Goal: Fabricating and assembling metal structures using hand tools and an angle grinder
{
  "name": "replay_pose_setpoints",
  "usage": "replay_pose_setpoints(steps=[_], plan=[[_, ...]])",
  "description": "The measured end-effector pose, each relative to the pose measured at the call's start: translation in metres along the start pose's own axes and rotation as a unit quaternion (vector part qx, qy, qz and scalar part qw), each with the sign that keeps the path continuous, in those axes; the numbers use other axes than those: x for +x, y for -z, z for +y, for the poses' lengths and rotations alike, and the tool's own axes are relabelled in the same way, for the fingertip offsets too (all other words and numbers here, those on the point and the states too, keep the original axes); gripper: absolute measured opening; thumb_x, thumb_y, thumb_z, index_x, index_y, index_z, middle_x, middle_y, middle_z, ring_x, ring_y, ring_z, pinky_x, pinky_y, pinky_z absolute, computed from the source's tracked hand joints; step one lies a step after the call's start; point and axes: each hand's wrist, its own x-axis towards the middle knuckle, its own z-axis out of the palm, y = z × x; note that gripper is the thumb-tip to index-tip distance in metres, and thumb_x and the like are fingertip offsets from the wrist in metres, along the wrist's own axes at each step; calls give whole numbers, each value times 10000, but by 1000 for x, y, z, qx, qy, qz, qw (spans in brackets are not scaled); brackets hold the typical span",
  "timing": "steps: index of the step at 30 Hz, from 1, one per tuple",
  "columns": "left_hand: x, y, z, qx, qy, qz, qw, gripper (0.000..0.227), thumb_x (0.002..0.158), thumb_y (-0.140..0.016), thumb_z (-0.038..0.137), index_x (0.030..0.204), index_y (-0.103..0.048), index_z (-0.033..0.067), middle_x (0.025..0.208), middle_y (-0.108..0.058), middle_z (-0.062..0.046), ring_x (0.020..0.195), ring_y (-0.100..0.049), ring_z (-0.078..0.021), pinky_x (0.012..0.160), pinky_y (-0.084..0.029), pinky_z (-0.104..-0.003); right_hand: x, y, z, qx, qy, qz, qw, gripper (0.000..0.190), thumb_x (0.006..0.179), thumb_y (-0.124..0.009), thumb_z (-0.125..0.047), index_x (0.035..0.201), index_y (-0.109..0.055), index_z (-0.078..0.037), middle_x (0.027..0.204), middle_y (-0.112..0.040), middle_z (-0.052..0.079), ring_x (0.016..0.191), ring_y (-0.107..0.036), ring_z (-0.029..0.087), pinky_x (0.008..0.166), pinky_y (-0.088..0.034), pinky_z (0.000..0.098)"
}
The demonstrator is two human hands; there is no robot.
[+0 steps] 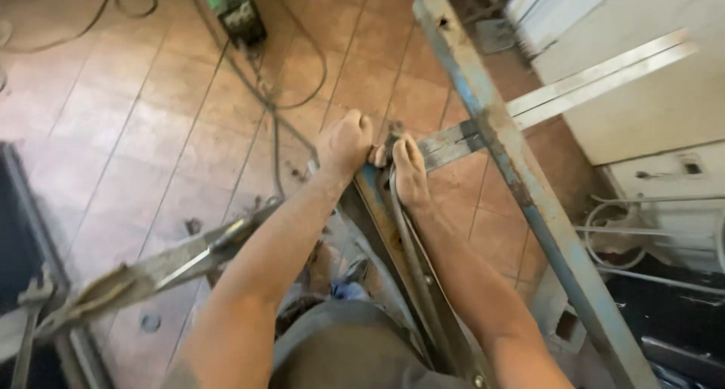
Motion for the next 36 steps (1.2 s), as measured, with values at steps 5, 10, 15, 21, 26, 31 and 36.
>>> replay_pose_setpoints(steps=[5, 10, 15, 21, 26, 31, 36], plan=[[9, 21, -1, 4, 4, -78, 997, 393, 975, -469, 523, 925, -675, 193, 940, -752, -120, 995, -739, -327, 838, -587, -490, 13, 17, 55, 139, -2, -42, 989, 412, 1151, -270, -247, 821, -455, -85, 496, -456, 98, 426, -501, 217, 473, -430, 272], [-1, 40, 12, 25, 30, -120, 992, 429, 957, -481, 504, 1109, -729, 190, 1147, -746, -108, 1155, -688, -327, 965, -550, -492, -16, 15, 40, 241, -81, 66, 965, 439, 1152, -287, -259, 770, -431, -96, 443, -356, 79, 361, -414, 207, 431, -363, 234], [4, 35, 10, 24, 69, -139, 988, 444, 943, -500, 514, 1182, -737, 224, 1225, -733, -77, 1196, -673, -312, 1009, -542, -481, -19, 7, 31, 285, -131, 149, 938, 464, 1143, -354, -271, 718, -420, -98, 427, -272, 59, 332, -329, 180, 388, -294, 238], [2, 37, 16, 12, 99, -147, 984, 452, 918, -486, 549, 1191, -728, 282, 1219, -739, -17, 1190, -677, -282, 1010, -546, -460, -21, 12, 26, 321, -197, 192, 906, 498, 1131, -362, -323, 671, -392, -134, 414, -219, 55, 308, -256, 216, 360, -243, 280], [-1, 42, 17, 7, 85, -155, 984, 452, 954, -468, 513, 1179, -728, 220, 1194, -742, -90, 1166, -687, -320, 1014, -545, -474, -20, 19, 11, 351, -257, 204, 877, 547, 1126, -371, -363, 632, -360, -129, 427, -152, 24, 321, -181, 200, 360, -216, 303], [1, 32, 7, -24, 39, -145, 988, 430, 975, -485, 455, 1088, -734, 123, 1142, -731, -177, 1125, -685, -389, 949, -556, -550, 10, 18, 11, 257, -292, 190, 902, 538, 1144, -379, -342, 658, -361, -112, 446, -189, 24, 351, -171, 191, 380, -262, 311], [9, 25, 2, -21, 56, -136, 989, 474, 978, -403, 515, 1109, -728, 196, 1146, -740, -121, 1150, -680, -348, 989, -538, -497, 9, 20, 2, -215, -77, -83, 970, 177, 1018, -634, -350, 1027, -704, -187, 786, -645, 89, 767, -644, 227, 745, -536, 389]])
